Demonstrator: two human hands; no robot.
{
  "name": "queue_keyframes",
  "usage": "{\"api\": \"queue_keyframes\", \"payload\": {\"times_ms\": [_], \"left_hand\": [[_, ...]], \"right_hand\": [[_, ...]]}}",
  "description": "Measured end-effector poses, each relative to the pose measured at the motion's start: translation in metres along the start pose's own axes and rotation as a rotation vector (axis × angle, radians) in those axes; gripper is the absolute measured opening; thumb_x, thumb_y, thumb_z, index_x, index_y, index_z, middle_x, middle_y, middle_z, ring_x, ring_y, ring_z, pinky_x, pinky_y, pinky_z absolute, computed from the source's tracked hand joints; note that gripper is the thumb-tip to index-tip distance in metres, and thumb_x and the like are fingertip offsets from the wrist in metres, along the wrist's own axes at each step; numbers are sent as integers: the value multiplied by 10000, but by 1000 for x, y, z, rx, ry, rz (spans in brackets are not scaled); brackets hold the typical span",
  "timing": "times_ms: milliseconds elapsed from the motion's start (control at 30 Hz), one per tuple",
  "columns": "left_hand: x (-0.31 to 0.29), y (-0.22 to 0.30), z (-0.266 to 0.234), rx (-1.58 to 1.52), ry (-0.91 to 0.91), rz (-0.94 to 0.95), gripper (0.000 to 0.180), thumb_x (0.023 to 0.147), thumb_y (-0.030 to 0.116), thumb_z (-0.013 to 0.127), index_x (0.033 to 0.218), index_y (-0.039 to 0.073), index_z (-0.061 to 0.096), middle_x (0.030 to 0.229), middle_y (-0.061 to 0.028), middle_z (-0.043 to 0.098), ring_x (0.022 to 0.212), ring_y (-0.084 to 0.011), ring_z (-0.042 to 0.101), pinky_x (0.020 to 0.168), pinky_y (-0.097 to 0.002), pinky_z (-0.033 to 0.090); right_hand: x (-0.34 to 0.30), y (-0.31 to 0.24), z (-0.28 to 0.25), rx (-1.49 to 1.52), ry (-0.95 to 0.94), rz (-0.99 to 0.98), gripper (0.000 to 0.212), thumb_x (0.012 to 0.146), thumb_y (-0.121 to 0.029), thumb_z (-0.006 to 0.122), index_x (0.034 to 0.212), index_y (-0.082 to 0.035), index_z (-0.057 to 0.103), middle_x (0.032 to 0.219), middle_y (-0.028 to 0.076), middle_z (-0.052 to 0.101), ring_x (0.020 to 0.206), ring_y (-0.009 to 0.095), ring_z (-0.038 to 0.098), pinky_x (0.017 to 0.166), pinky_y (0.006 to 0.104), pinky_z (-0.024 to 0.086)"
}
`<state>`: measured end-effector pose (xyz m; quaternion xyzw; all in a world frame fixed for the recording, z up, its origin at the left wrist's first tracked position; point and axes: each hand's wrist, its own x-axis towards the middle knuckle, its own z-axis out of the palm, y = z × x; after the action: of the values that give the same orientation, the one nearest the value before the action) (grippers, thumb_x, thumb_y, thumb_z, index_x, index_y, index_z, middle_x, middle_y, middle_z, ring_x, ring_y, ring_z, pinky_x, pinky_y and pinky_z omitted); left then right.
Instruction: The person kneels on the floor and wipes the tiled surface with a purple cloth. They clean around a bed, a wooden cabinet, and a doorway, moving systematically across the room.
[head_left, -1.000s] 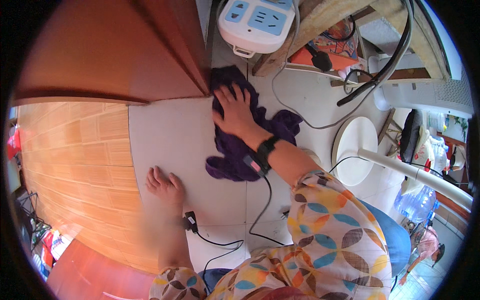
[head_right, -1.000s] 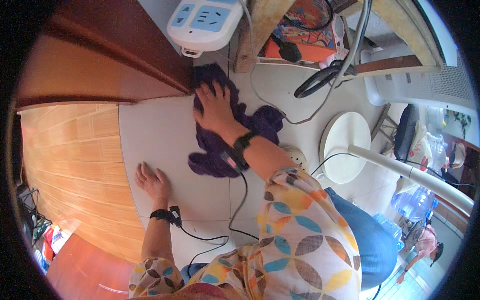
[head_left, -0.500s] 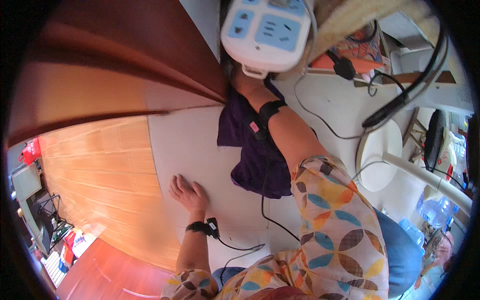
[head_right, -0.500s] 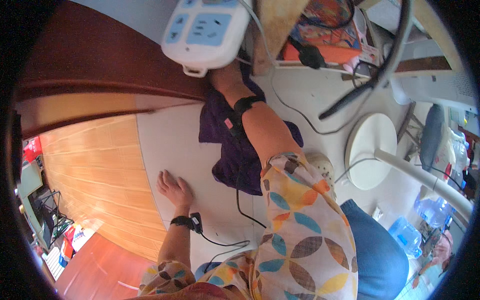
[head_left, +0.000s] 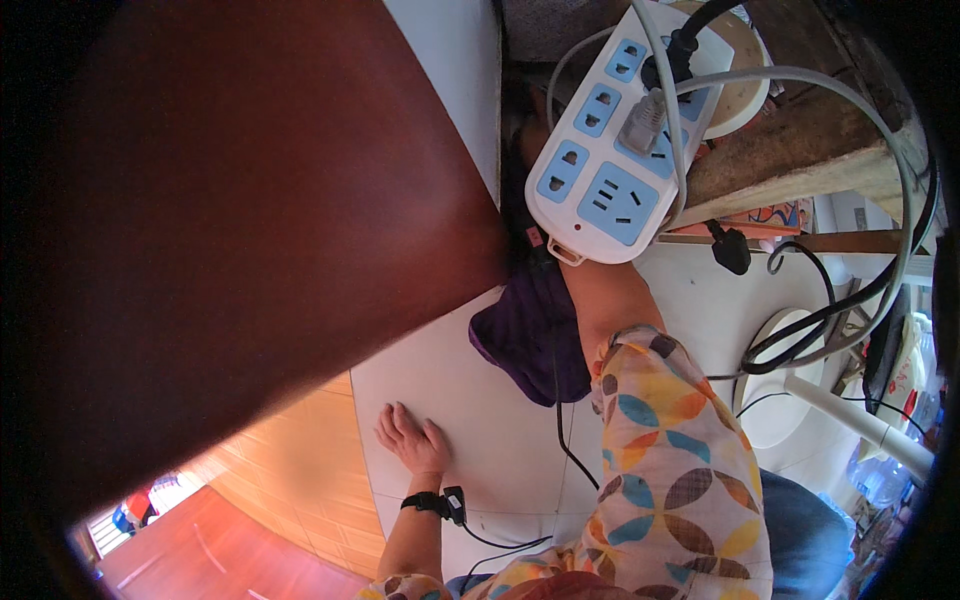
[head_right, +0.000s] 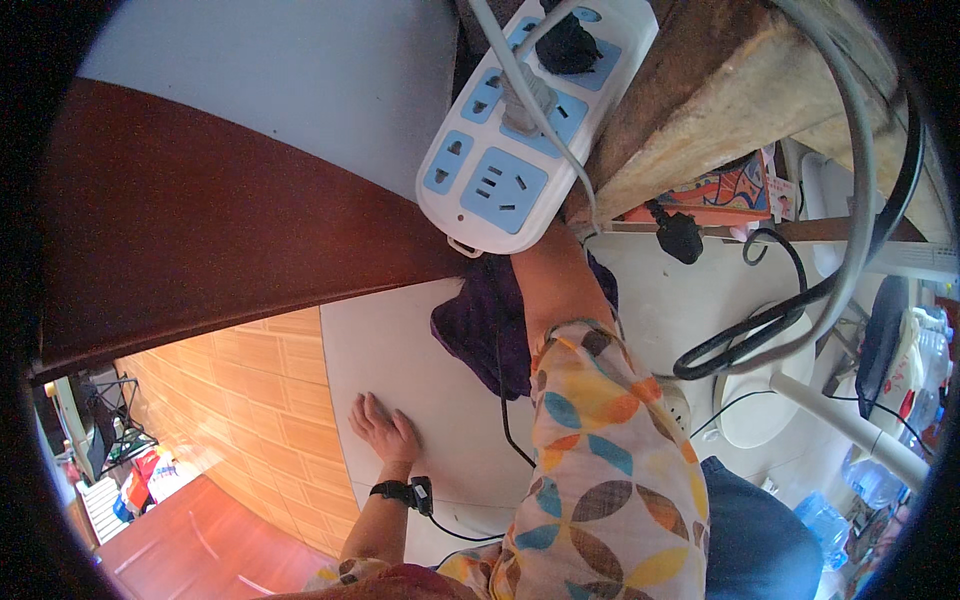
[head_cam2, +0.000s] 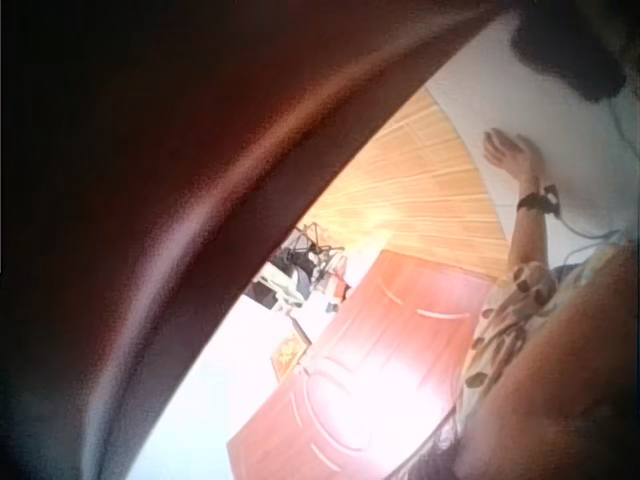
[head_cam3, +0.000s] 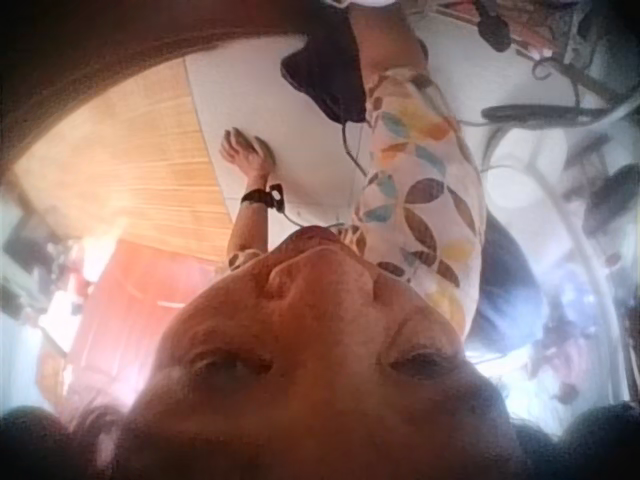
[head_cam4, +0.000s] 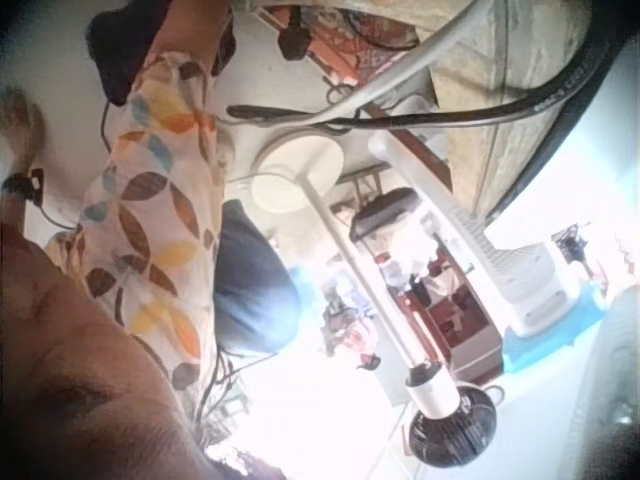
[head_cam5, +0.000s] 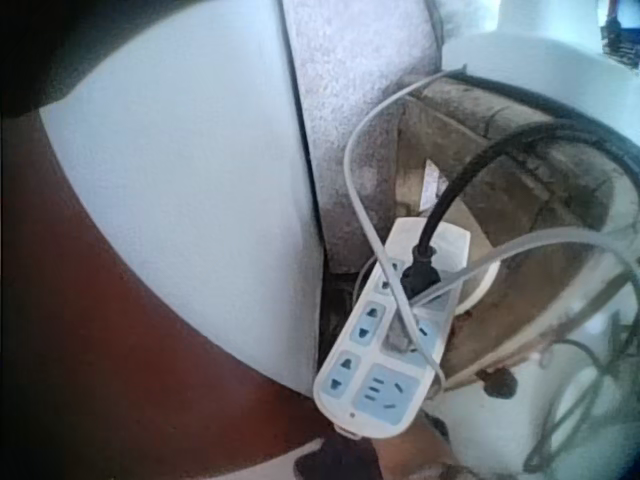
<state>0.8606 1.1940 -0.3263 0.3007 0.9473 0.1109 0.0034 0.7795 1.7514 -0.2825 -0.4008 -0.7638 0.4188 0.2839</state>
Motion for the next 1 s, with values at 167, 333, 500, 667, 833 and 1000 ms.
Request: {"api": "queue_keyframes", "payload": {"times_ms": [167,333,500,667,833,1000], "left_hand": [[0,1,-1,-13,7,15,657,891,271,561,1465,19,363,1517,-229,340,1421,-438,272,1187,-631,140],[2,4,0,39,23,37,634,901,253,545,1461,12,370,1521,-243,350,1418,-449,287,1178,-637,155],[4,6,-1,22,49,50,618,921,269,531,1459,5,380,1527,-247,356,1416,-452,300,1171,-629,171],[2,5,-1,47,32,25,647,922,290,538,1482,17,368,1552,-229,340,1446,-432,279,1177,-639,150],[1,2,2,44,62,21,653,921,305,535,1487,24,371,1559,-204,346,1454,-417,277,1172,-650,139],[2,1,1,19,81,33,630,927,317,527,1475,32,405,1545,-197,373,1449,-412,288,1165,-652,143]], "right_hand": [[0,-7,-4,71,30,-23,461,1048,-242,405,1441,-13,485,1474,242,495,1373,370,462,1150,429,342],[-31,-10,-8,143,45,-46,479,1071,-257,371,1466,1,454,1490,249,479,1392,370,447,1164,414,326],[-87,-28,-9,186,42,-111,497,1094,-271,336,1491,16,422,1507,257,464,1411,370,432,1178,400,311],[-131,-48,-12,214,15,-177,509,1116,-275,302,1516,28,386,1526,259,443,1423,373,422,1192,388,294],[-157,-42,-17,170,-104,-299,510,1121,-256,278,1531,39,346,1555,253,405,1427,370,419,1195,385,289],[-197,-33,-23,258,-201,-148,539,1109,-292,289,1539,29,342,1578,249,382,1467,355,375,1204,368,273]]}}
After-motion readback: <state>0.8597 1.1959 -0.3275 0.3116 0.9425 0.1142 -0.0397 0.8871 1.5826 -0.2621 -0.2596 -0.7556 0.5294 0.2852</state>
